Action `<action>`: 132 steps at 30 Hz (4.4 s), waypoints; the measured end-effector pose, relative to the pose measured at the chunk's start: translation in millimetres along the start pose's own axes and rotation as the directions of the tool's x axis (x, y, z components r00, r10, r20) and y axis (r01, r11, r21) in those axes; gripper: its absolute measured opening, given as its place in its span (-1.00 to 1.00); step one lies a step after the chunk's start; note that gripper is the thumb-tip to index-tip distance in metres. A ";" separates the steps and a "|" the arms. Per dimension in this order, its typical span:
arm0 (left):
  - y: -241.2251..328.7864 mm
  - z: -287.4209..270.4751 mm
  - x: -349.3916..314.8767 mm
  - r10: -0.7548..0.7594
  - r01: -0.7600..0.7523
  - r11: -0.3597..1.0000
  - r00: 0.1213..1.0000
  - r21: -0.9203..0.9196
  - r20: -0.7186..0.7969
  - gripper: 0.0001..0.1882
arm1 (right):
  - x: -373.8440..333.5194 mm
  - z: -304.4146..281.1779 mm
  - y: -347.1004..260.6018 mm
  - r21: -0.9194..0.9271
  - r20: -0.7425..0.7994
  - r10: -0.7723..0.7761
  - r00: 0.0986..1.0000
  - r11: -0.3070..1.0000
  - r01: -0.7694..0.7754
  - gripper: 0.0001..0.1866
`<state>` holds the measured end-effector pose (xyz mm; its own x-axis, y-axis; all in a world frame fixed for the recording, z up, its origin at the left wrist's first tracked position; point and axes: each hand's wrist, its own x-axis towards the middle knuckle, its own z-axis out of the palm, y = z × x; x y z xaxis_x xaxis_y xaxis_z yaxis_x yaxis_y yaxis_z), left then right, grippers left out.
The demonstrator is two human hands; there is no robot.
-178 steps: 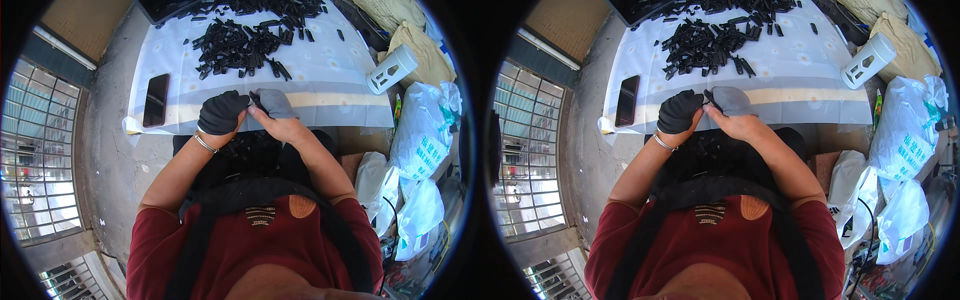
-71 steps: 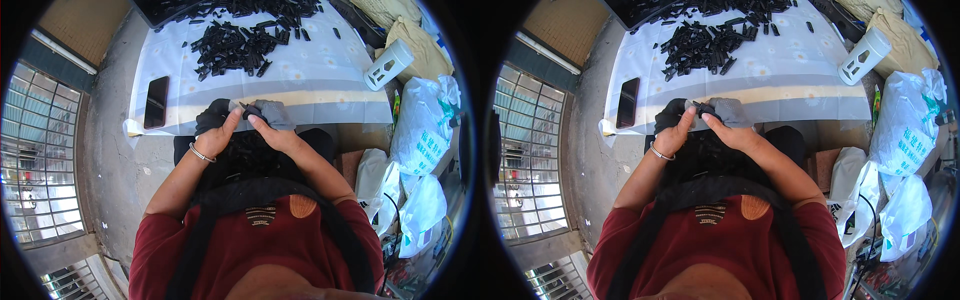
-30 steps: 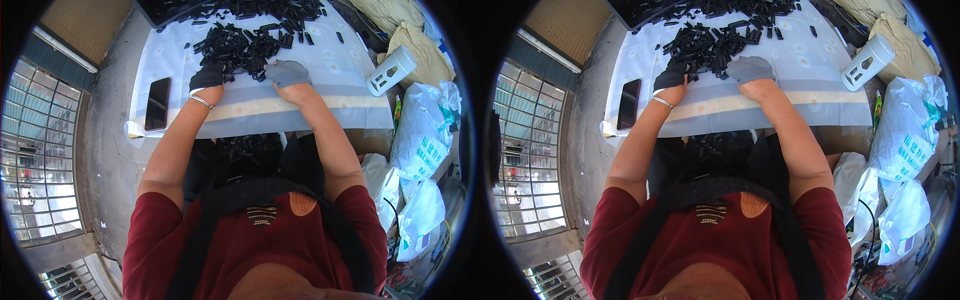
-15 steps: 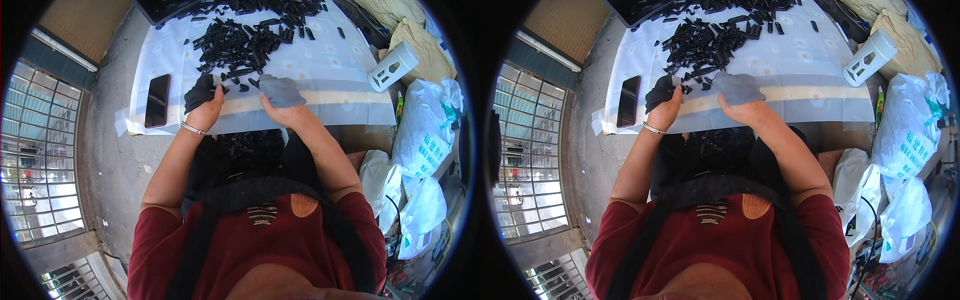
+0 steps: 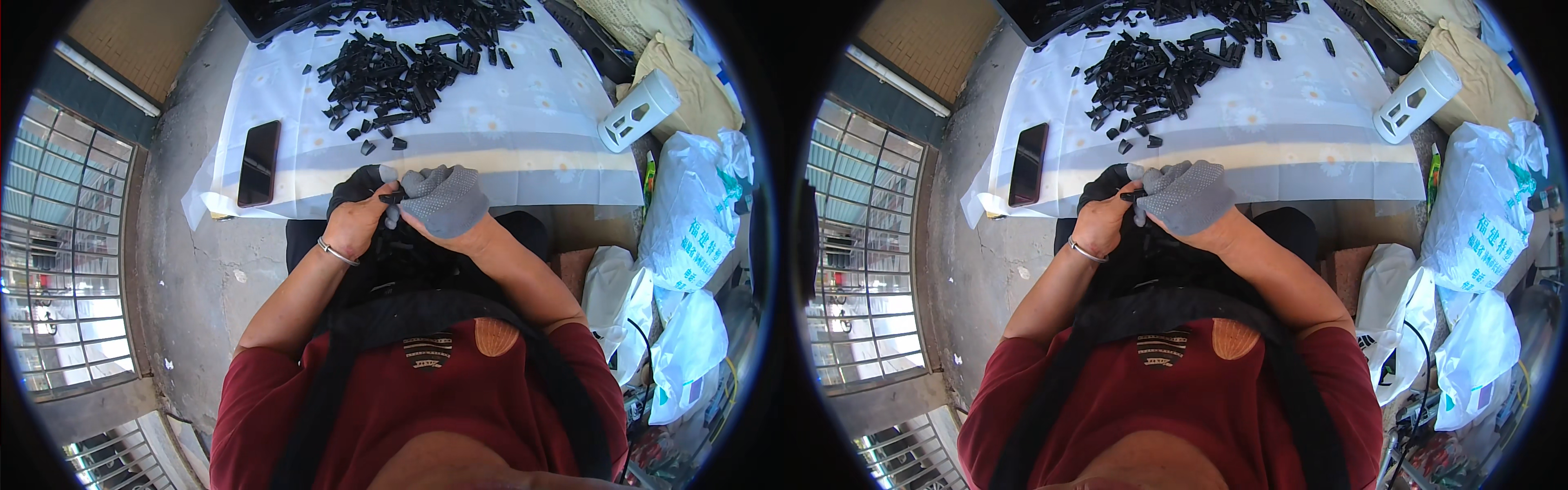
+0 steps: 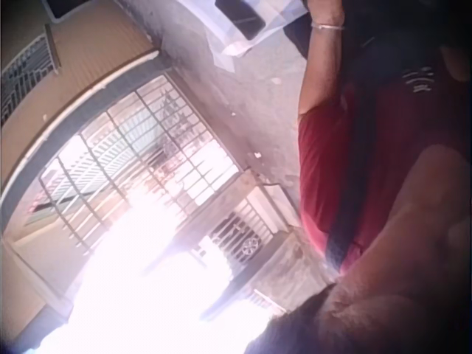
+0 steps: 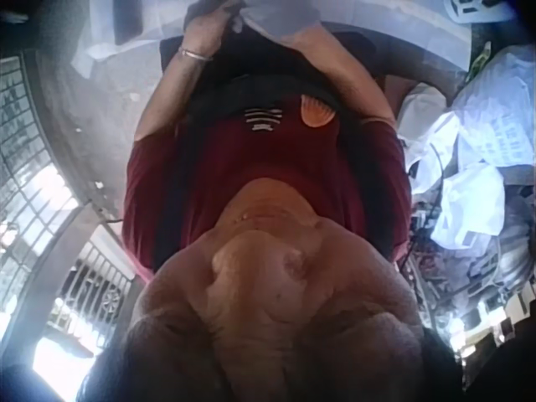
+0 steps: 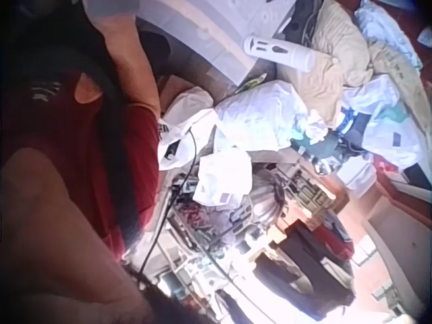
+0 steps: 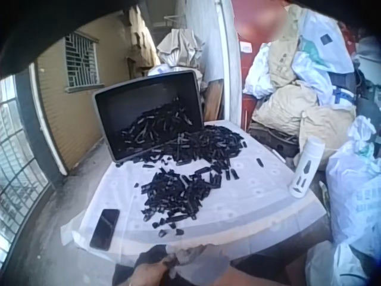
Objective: Assembling small black industrial components using a pair of pliers.
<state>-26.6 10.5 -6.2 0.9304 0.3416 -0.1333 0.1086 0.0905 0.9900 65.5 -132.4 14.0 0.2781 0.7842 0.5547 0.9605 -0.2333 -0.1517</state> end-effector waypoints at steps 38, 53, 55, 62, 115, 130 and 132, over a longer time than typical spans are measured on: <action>16.9 -21.2 45.3 0.506 -0.204 0.110 0.854 0.973 0.122 -0.69 | 58.8 22.7 96.5 -0.205 0.080 0.150 0.985 0.970 -0.131 -0.69; 7.6 -23.5 39.4 0.554 -0.270 0.340 0.832 0.901 0.040 -0.80 | 1.1 18.2 109.1 -0.153 -0.018 0.405 0.914 0.902 -0.403 -0.76; 17.7 -17.0 34.8 0.214 -0.040 0.637 0.969 0.770 -0.126 -0.75 | -5.1 15.2 108.5 -0.130 -0.015 0.454 0.891 0.883 -0.452 -0.70; -2.6 -23.2 31.2 -0.240 0.226 0.961 0.967 -0.159 -0.081 -0.68 | -2.9 -13.3 84.8 -0.257 0.268 0.505 0.821 0.858 -0.444 -0.68; 37.9 -17.8 19.8 0.115 -0.247 0.168 0.967 0.954 0.230 -0.63 | 1.5 -16.8 54.6 -0.073 0.141 0.146 0.979 0.988 -0.137 -0.77; 34.4 5.8 53.6 0.228 -0.164 0.521 0.972 0.838 0.049 -0.75 | -12.1 10.3 37.7 0.024 0.037 0.219 0.975 0.975 -0.220 -0.79; 34.4 11.9 38.4 -0.298 0.318 0.908 0.948 0.274 -0.112 -0.75 | -9.4 9.9 22.0 0.103 -0.037 0.171 0.985 0.981 -0.167 -0.75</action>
<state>17.0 15.6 23.3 0.8102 0.4021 -0.4264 0.4901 -0.0659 0.8691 84.1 -139.3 -2.6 0.4379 0.7110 0.5503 0.8966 -0.3004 -0.3253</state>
